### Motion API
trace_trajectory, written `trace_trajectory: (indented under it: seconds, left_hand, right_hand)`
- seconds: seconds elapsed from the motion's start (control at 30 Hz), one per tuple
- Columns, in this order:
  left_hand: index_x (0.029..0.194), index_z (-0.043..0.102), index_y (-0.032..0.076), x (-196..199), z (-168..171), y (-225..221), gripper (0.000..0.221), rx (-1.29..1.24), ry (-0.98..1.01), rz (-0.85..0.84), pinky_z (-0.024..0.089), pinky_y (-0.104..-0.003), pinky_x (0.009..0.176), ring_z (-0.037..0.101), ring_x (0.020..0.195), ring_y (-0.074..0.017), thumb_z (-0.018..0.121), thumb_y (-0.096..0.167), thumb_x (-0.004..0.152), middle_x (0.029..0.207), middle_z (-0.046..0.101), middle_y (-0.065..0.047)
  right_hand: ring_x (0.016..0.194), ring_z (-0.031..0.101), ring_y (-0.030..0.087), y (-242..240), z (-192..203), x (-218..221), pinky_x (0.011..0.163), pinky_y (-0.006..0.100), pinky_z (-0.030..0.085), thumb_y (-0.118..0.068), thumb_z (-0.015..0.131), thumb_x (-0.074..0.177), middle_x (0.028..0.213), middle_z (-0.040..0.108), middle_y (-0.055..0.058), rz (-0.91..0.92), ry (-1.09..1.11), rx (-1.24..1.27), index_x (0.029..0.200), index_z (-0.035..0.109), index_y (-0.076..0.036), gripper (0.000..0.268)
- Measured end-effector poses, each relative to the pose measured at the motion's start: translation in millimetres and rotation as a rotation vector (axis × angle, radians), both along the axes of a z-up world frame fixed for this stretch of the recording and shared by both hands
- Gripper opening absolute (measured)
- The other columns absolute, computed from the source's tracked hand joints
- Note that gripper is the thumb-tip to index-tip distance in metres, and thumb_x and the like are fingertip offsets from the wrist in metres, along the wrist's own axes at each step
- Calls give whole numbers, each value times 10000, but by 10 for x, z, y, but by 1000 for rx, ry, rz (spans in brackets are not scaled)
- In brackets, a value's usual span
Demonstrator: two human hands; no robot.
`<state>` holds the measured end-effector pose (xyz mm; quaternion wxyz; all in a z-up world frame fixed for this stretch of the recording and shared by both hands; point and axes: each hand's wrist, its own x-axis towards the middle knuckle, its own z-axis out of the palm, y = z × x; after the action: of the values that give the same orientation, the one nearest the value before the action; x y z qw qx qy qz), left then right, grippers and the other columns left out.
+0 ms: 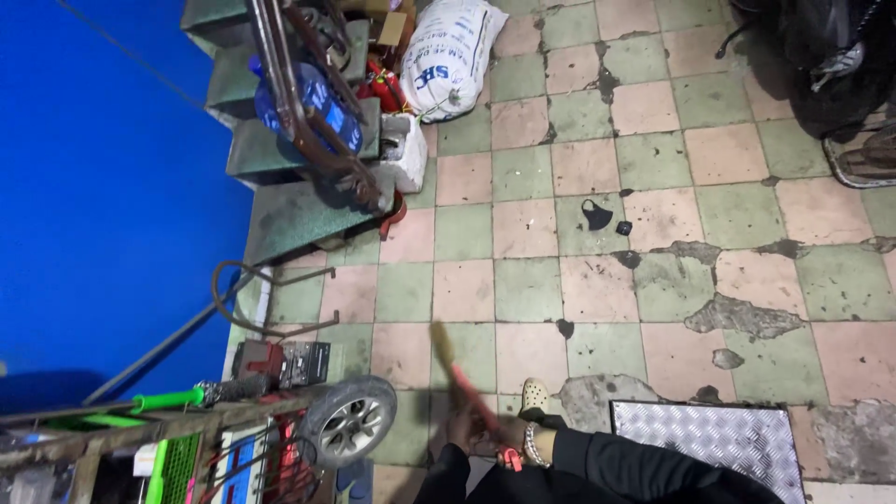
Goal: Sweeping the floor with a broom and collecting debris into a dustpan
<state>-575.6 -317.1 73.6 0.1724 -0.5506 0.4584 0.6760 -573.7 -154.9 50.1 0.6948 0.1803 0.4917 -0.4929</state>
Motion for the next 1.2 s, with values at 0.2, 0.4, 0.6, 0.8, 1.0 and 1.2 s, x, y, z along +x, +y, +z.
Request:
trace_trajectory:
  seconds: [0.2, 0.4, 0.6, 0.8, 1.0, 1.2]
  left_hand:
    - [924, 735, 128, -284, -470, -229, 488, -507, -301, -929, 467, -419, 638, 696, 689, -284, 361, 440, 911, 783, 731, -139]
    - [1017, 769, 68, -329, -303, -264, 488, -604, -257, -875, 484, -367, 912, 680, 1065, -340, 592, 463, 792, 1064, 754, -179]
    - [816, 765, 98, -488, -253, -19, 199, -424, -40, -635, 543, -349, 630, 699, 717, -225, 582, 168, 786, 794, 748, -90]
    - [856, 747, 55, -688, -305, 61, 186, -332, -53, -550, 509, -339, 446, 691, 561, -218, 579, 124, 818, 714, 745, -95]
    - [862, 760, 135, -787, -422, -25, 289, -288, -78, -860, 562, -333, 596, 686, 636, -186, 682, 413, 843, 738, 730, -60]
    - [944, 748, 149, -1045, -401, 70, 242, -109, -22, -609, 607, -325, 641, 708, 688, -202, 777, 366, 839, 815, 726, -46]
  right_hand:
    - [442, 580, 88, -217, 74, -136, 380, 242, 479, -204, 686, 903, 565, 593, -19, -138, -18, 76, 776, 651, -162, 138]
    - [432, 535, 128, -531, -37, -466, 389, 269, 429, -115, 685, 851, 557, 573, 9, -122, 11, -105, 738, 637, -130, 124]
    - [436, 509, 162, -373, -1581, -486, 400, 294, 399, -64, 742, 858, 556, 553, 46, -312, -13, -70, 699, 622, -127, 209]
    - [685, 614, 240, 1034, -1905, -1040, 554, 337, 529, -101, 740, 833, 924, 654, 131, -341, 282, -161, 1186, 537, -2, 419]
    - [319, 479, 249, 1327, -721, -1669, 293, 363, 389, -11, 628, 809, 472, 564, 180, -517, 193, 565, 681, 719, 69, 176]
    - [496, 718, 332, 569, -758, -1079, 367, 373, 605, -82, 655, 770, 978, 708, 253, -468, 441, 583, 1406, 528, -28, 651]
